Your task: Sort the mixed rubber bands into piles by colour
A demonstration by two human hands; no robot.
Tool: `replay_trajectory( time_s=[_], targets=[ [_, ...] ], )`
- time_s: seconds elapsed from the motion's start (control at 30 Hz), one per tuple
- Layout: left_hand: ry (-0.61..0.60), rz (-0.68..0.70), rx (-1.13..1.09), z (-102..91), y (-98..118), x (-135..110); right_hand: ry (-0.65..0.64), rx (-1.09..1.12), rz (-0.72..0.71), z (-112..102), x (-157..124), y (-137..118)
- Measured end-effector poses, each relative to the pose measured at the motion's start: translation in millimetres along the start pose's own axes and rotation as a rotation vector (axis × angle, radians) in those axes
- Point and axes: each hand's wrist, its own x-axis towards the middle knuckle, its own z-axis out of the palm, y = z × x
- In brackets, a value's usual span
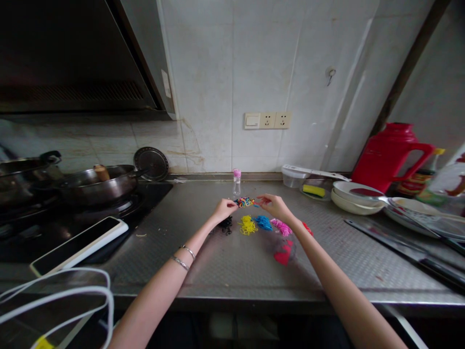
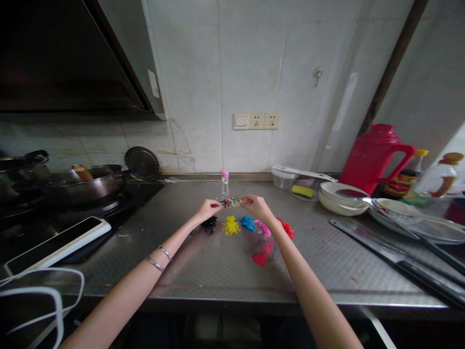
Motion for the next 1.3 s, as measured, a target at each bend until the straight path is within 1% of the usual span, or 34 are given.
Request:
replay_trajectory(
  time_s=[0.13, 0.23, 0.33, 0.4, 0.5, 0.57, 0.7, 0.87, 0.97, 1.03, 1.17, 1.3],
  targets=[
    [-0.007, 0.007, 0.054, 0.4, 10.4, -1.9, 0.025, 0.015, 0.015, -15.3, -16.0, 7.2],
    [-0.025, 0.041, 0.078, 1.8, 18.9, -2.6, 0.055, 0.011, 0.059, -28.7, -26.8, 10.9],
    [-0.046, 0.069, 0.122, 6.6, 25.4, -0.5, 0.090, -0.004, 0.095, -43.1, -38.4, 20.6],
    [-0.083, 0.092, 0.164, 12.2, 27.9, 3.4, 0.106, -0.017, 0.123, -51.9, -46.9, 30.3],
    [-0.202, 0.129, 0.240, 23.5, 30.8, 11.7, 0.112, -0.028, 0.190, -62.3, -59.3, 45.3],
    [-0.263, 0.125, 0.314, 31.1, 33.6, 17.1, 0.111, -0.034, 0.227, -67.5, -66.3, 53.5],
    [-0.294, 0.086, 0.401, 41.7, 40.4, 24.5, 0.123, -0.057, 0.280, -76.8, -75.5, 66.4],
    [-0.337, 0.057, 0.411, 45.1, 41.7, 29.1, 0.089, -0.115, 0.356, -84.7, -81.7, 76.7],
    [-0.322, 0.069, 0.436, 44.8, 40.9, 30.9, 0.091, -0.152, 0.368, -86.1, -83.0, 76.3],
    [-0.332, 0.081, 0.448, 44.2, 42.6, 31.2, 0.106, -0.183, 0.378, -86.5, -82.9, 74.6],
    [-0.398, 0.079, 0.439, 43.3, 50.8, 29.9, 0.123, -0.239, 0.371, -86.5, -82.3, 72.5],
    [-0.467, 0.080, 0.452, 43.5, 57.6, 29.4, 0.109, -0.254, 0.367, -85.9, -82.0, 70.3]
  ],
)
